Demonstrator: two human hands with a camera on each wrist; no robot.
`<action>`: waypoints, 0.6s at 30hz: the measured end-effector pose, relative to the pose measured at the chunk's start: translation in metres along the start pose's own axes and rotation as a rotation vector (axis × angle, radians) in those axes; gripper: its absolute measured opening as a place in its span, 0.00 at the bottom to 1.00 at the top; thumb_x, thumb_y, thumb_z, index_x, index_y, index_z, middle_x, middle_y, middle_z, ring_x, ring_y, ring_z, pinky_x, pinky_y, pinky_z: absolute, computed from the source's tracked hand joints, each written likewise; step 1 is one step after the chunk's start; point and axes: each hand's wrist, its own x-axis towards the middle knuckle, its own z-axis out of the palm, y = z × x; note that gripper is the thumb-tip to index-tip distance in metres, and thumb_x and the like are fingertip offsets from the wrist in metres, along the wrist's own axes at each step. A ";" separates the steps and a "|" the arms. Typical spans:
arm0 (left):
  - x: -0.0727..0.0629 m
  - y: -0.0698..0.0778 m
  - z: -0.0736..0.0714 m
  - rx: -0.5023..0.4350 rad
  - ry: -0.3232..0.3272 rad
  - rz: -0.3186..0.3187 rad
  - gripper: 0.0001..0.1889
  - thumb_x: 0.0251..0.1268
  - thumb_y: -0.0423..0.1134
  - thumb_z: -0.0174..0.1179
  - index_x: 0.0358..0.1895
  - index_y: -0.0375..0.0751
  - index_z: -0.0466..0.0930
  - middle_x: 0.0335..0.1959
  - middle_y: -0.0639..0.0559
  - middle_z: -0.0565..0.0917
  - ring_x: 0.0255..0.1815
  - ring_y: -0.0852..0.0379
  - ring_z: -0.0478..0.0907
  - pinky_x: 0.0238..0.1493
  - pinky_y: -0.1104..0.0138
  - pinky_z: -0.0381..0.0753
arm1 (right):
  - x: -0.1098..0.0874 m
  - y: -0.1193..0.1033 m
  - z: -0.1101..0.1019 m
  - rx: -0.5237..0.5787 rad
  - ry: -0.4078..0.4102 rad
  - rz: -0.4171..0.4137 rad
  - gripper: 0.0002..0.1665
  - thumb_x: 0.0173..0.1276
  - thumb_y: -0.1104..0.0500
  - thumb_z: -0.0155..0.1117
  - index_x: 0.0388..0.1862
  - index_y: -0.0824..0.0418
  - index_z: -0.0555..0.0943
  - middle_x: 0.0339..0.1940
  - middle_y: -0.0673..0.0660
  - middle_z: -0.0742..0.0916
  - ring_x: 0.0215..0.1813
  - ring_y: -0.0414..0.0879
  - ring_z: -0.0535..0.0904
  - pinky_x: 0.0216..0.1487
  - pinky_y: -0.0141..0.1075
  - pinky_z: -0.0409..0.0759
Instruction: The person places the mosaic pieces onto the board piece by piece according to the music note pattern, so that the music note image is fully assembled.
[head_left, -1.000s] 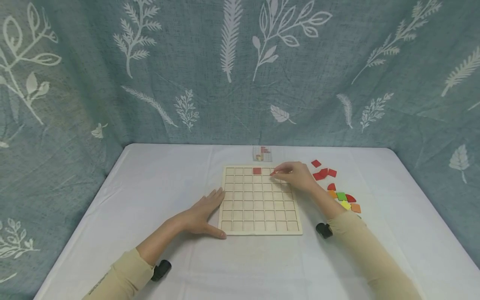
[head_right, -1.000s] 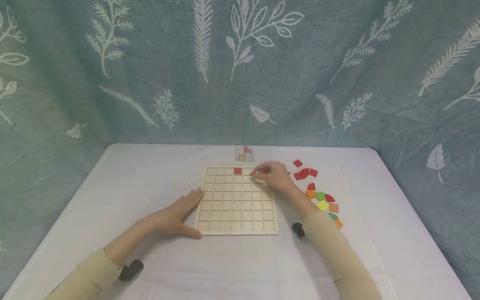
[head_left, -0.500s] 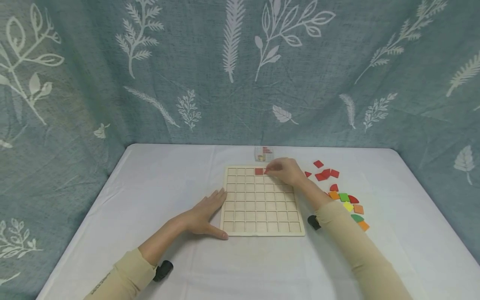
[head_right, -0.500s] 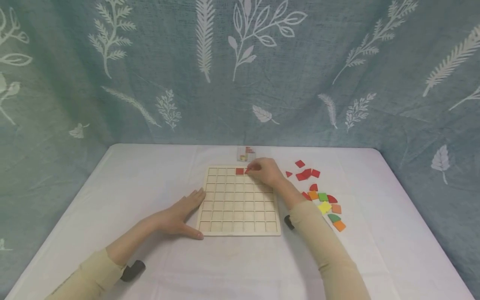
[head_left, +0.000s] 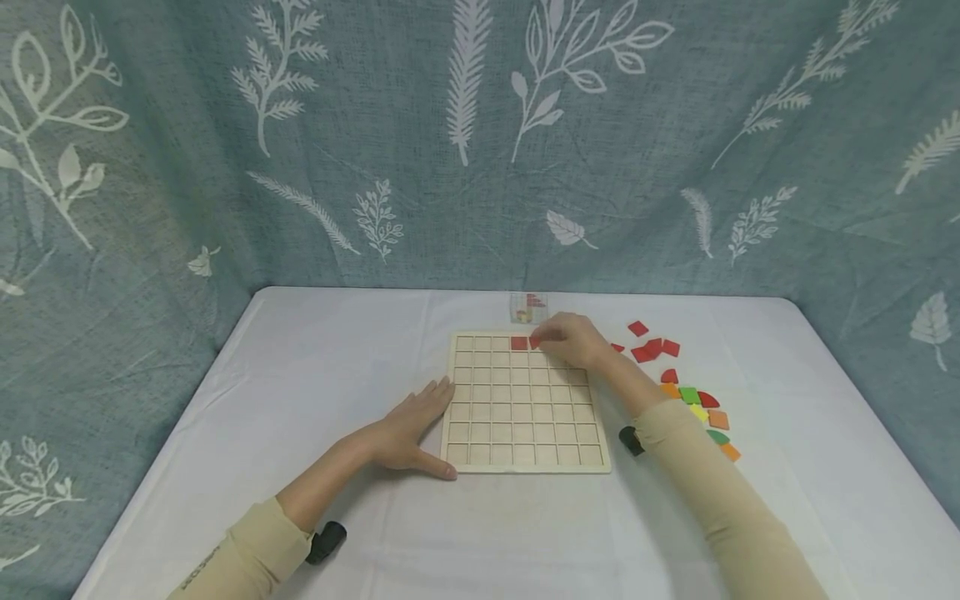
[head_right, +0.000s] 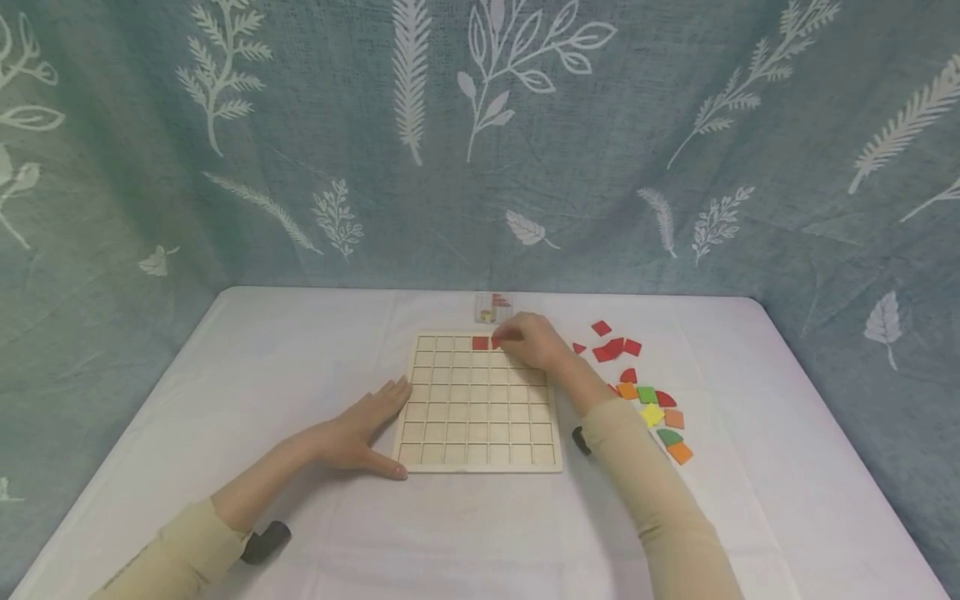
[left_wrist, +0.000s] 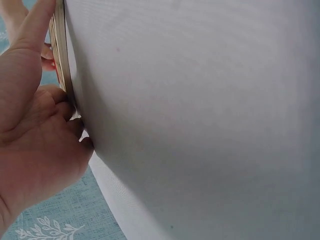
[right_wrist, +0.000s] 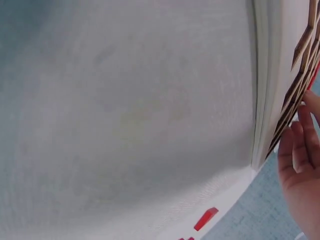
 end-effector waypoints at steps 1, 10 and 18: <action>0.000 0.000 0.000 -0.001 0.001 0.002 0.65 0.46 0.61 0.73 0.77 0.29 0.40 0.79 0.36 0.40 0.79 0.41 0.35 0.76 0.48 0.36 | 0.000 0.000 0.000 -0.001 -0.001 -0.004 0.13 0.68 0.64 0.63 0.50 0.65 0.85 0.49 0.61 0.86 0.56 0.56 0.79 0.60 0.49 0.77; 0.001 -0.001 0.001 0.006 0.002 0.005 0.65 0.46 0.61 0.73 0.77 0.29 0.40 0.79 0.36 0.40 0.79 0.41 0.35 0.76 0.48 0.36 | -0.002 -0.001 0.005 0.014 0.045 -0.007 0.12 0.68 0.61 0.65 0.48 0.64 0.86 0.46 0.59 0.87 0.54 0.55 0.81 0.59 0.49 0.77; 0.001 -0.001 0.001 0.012 0.005 0.000 0.65 0.46 0.61 0.73 0.77 0.29 0.40 0.78 0.36 0.40 0.79 0.40 0.35 0.76 0.48 0.37 | -0.005 -0.004 0.005 0.019 0.062 0.035 0.14 0.68 0.59 0.66 0.50 0.64 0.86 0.48 0.60 0.87 0.55 0.56 0.80 0.59 0.49 0.77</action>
